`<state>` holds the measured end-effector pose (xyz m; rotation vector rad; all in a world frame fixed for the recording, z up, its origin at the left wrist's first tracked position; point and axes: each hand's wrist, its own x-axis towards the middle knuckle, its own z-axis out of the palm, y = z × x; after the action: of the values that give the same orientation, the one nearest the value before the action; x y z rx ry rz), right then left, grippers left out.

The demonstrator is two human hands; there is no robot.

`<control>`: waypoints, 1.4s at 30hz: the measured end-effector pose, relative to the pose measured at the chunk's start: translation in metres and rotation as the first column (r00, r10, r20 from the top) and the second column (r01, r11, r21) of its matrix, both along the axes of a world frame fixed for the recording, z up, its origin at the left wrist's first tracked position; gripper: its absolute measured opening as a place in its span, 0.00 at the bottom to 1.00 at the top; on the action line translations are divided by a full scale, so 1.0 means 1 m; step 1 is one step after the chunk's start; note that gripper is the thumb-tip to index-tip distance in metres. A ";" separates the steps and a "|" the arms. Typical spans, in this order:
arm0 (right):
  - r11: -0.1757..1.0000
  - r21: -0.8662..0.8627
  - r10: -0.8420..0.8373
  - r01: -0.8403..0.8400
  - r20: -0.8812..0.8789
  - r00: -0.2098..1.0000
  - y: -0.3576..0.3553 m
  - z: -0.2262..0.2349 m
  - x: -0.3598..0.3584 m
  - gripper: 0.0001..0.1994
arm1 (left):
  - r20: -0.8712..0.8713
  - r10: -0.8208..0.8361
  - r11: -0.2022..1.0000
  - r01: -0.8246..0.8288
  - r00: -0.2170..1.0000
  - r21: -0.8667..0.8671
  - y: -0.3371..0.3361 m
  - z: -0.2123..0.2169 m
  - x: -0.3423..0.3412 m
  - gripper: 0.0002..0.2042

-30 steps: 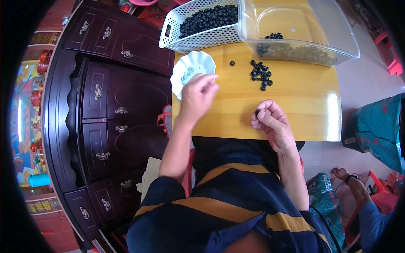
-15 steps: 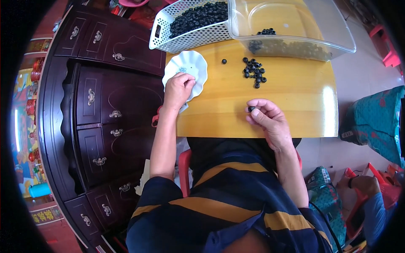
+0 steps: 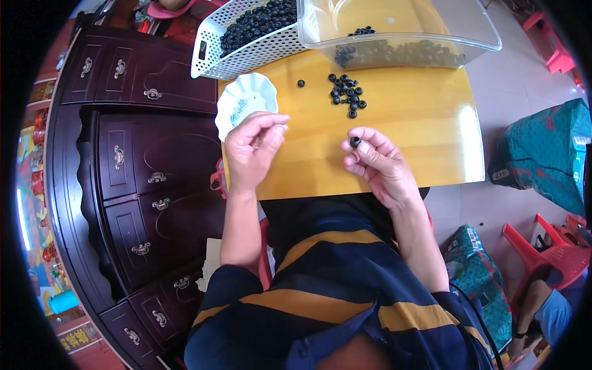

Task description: Peeling and sorting small black seeds or fruit by hand at a table.

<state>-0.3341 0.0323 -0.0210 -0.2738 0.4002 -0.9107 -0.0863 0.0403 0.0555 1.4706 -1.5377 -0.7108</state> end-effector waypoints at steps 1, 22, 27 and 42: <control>1.000 -0.003 0.004 -0.004 0.021 1.000 0.000 -0.002 0.000 0.12 | -0.070 -0.070 0.997 0.068 0.995 -0.025 0.002 0.001 -0.014 0.06; 0.989 -0.145 -0.013 0.007 -0.040 0.999 0.005 -0.011 0.009 0.10 | 0.078 -0.203 0.961 0.214 0.976 -0.175 0.003 -0.024 -0.077 0.04; 0.993 -0.111 -0.045 0.037 -0.073 0.996 0.003 -0.005 0.006 0.09 | 0.145 -0.225 0.944 0.252 0.964 -0.212 -0.007 -0.022 -0.082 0.04; 0.990 -0.041 -0.133 0.137 0.092 0.987 0.002 0.004 0.005 0.11 | 0.136 -0.432 0.858 0.452 0.892 -0.243 -0.022 0.083 -0.155 0.32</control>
<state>-0.3291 0.0343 -0.0172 -0.2507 0.3172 -1.0628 -0.2417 0.0186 0.1388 0.9552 -1.9785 -0.6759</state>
